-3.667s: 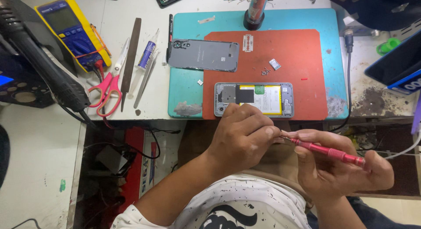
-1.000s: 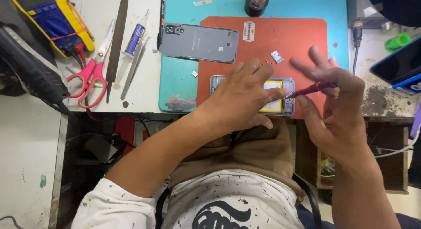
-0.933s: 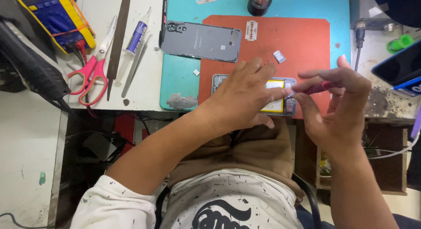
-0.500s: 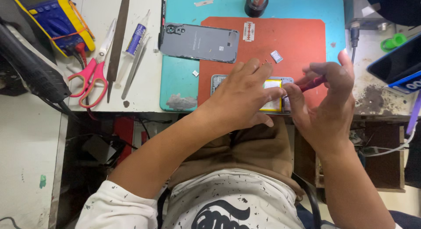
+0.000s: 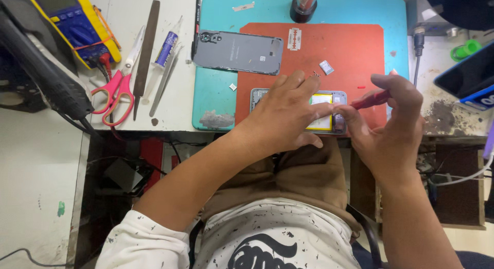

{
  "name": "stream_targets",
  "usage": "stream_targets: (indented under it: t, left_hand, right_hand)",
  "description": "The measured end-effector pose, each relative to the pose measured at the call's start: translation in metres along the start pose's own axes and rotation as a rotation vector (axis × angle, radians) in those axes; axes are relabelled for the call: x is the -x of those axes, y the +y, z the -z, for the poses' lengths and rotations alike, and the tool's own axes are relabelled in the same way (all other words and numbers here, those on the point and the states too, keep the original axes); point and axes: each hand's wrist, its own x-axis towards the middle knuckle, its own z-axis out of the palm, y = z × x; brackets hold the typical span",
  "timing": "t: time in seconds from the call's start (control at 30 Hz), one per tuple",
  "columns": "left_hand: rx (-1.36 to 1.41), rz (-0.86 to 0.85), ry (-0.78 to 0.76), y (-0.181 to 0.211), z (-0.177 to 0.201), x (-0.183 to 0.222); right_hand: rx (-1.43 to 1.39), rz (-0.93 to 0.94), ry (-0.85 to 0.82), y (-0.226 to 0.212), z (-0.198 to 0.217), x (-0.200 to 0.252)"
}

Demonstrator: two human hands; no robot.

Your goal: The person is repairing a smartphone by securing internal components. They use a red screwdriver to tighten screws around the battery and camera module area of the disassembled phone. The person handles the phone and screws, placing them on a red mat on the workbench.

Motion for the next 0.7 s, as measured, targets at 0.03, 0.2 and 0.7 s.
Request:
stream_targets:
  t: [0.03,0.2,0.7]
  left_hand:
    - [0.004,0.005,-0.011,0.000,0.001,0.001]
    - [-0.008,-0.015,-0.014,-0.001,0.006,0.002]
    - [0.006,0.091,0.070,-0.059,-0.003,-0.035]
  right_hand:
    - [0.104,0.045,0.033,0.000,0.000,0.001]
    - [-0.063,-0.023,-0.038,0.003,0.006,0.011]
    - [-0.377,-0.171,0.207,-0.008,-0.003,0.116]
